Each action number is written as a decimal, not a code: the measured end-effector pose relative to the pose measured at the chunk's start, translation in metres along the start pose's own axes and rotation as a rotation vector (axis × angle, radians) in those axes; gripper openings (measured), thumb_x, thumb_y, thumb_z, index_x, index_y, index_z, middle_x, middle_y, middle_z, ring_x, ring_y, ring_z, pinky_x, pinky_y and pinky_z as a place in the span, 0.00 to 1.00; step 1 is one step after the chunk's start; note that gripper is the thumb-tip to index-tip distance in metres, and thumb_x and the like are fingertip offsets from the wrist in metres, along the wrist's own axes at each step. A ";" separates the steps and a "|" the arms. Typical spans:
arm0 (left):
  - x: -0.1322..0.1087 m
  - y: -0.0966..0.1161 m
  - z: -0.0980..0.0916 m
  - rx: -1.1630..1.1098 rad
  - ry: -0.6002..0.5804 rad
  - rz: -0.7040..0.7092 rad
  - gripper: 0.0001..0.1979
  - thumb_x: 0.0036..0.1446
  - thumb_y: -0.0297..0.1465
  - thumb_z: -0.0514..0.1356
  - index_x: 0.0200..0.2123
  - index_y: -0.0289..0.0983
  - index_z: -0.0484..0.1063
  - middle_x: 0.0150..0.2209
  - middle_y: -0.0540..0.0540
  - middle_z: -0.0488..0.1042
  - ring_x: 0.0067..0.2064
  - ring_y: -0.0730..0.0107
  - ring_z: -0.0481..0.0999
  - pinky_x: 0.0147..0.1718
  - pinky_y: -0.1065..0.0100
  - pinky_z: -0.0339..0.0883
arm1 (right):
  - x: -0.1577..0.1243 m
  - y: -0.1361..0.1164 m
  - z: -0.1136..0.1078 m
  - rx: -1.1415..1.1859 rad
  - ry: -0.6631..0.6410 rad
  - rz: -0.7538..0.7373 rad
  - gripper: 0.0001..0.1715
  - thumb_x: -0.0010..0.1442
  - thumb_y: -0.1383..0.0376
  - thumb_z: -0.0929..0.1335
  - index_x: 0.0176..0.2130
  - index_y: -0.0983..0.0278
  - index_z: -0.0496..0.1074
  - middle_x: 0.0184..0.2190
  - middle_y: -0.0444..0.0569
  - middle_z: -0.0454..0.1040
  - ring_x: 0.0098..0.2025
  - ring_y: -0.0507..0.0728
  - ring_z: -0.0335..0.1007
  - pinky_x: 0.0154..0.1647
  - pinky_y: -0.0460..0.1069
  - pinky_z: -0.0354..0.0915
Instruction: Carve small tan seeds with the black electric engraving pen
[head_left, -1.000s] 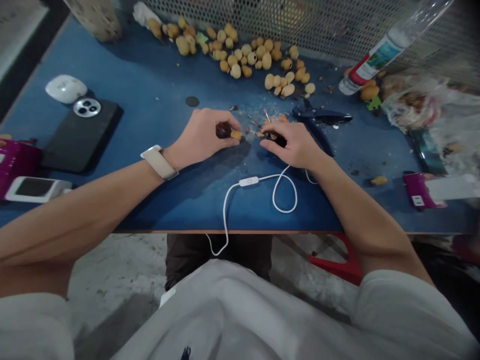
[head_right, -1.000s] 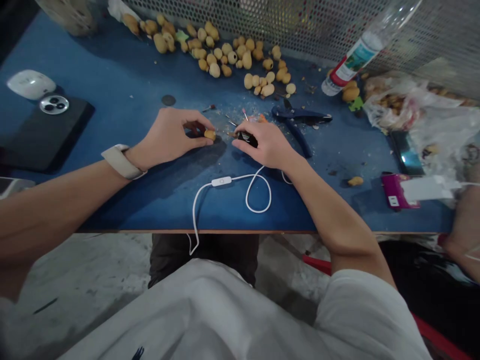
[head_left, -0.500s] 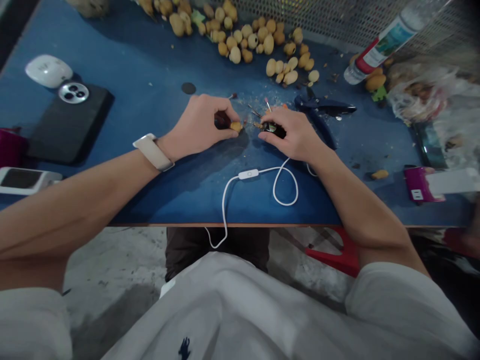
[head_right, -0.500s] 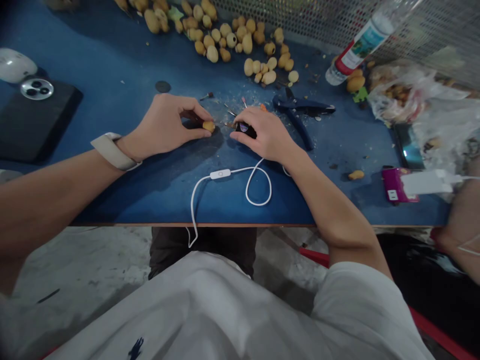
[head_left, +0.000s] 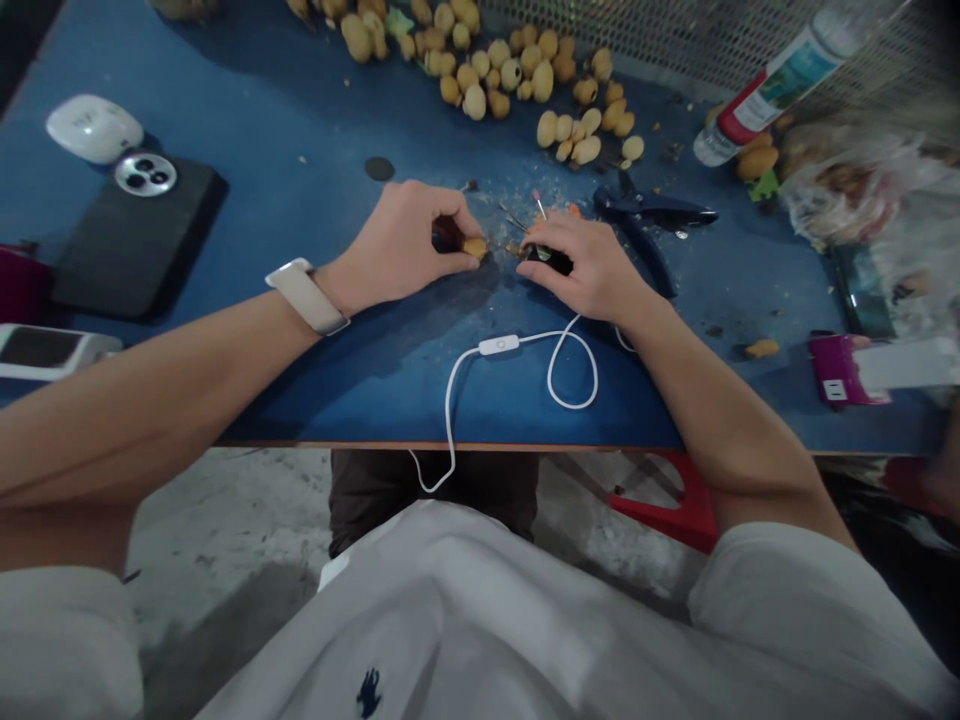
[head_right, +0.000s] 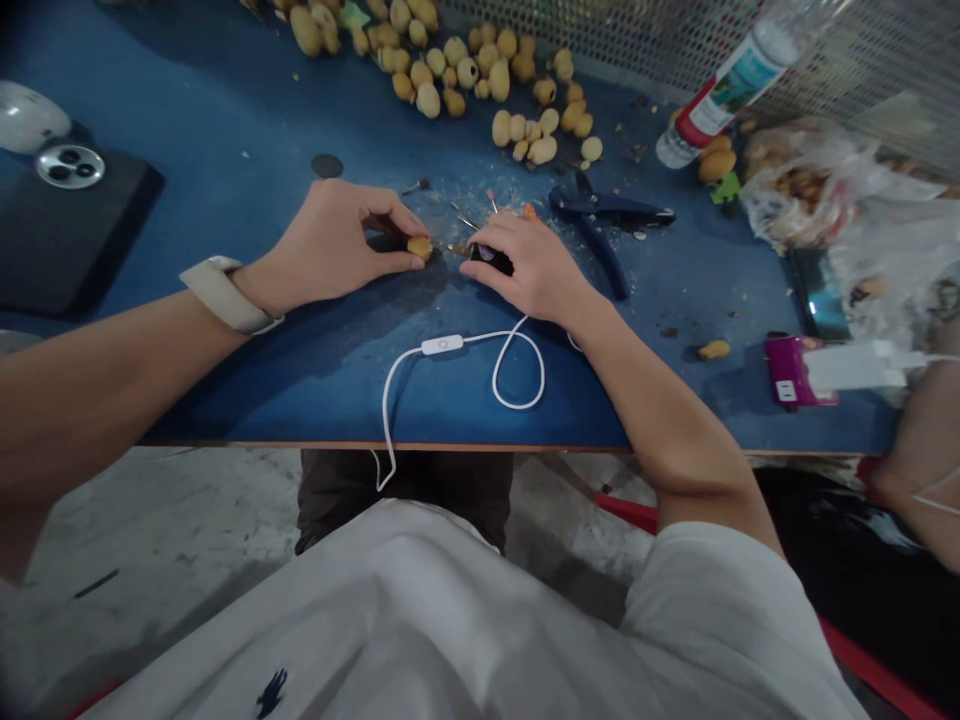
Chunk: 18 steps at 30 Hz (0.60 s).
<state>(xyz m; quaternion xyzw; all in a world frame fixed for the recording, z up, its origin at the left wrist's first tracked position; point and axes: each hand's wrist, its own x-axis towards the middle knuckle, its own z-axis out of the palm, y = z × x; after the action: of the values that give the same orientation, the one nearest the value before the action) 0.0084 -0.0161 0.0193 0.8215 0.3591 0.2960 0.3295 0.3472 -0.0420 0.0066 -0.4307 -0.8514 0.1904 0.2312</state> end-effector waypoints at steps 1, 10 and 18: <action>0.000 0.000 0.000 0.000 0.000 -0.005 0.13 0.68 0.47 0.80 0.46 0.48 0.88 0.54 0.42 0.95 0.55 0.47 0.91 0.66 0.38 0.87 | 0.000 0.000 -0.001 -0.003 0.000 -0.001 0.31 0.81 0.29 0.76 0.57 0.49 0.87 0.54 0.56 0.87 0.60 0.78 0.84 0.71 0.75 0.80; 0.000 0.001 0.000 -0.037 -0.011 -0.017 0.18 0.70 0.53 0.81 0.47 0.47 0.87 0.51 0.43 0.93 0.56 0.45 0.88 0.67 0.38 0.87 | 0.000 -0.002 -0.002 0.004 0.001 -0.015 0.29 0.82 0.33 0.76 0.55 0.51 0.88 0.52 0.56 0.87 0.60 0.76 0.84 0.71 0.75 0.81; 0.000 0.003 0.001 0.005 0.011 0.011 0.17 0.72 0.51 0.79 0.47 0.45 0.88 0.53 0.42 0.95 0.55 0.48 0.91 0.65 0.40 0.87 | 0.000 -0.003 -0.004 0.035 -0.003 -0.006 0.27 0.80 0.33 0.78 0.54 0.51 0.88 0.52 0.55 0.87 0.60 0.77 0.85 0.71 0.75 0.81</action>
<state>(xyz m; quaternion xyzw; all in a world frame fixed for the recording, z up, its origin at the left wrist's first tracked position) 0.0102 -0.0184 0.0209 0.8227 0.3571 0.3016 0.3236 0.3480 -0.0429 0.0117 -0.4237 -0.8495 0.2053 0.2382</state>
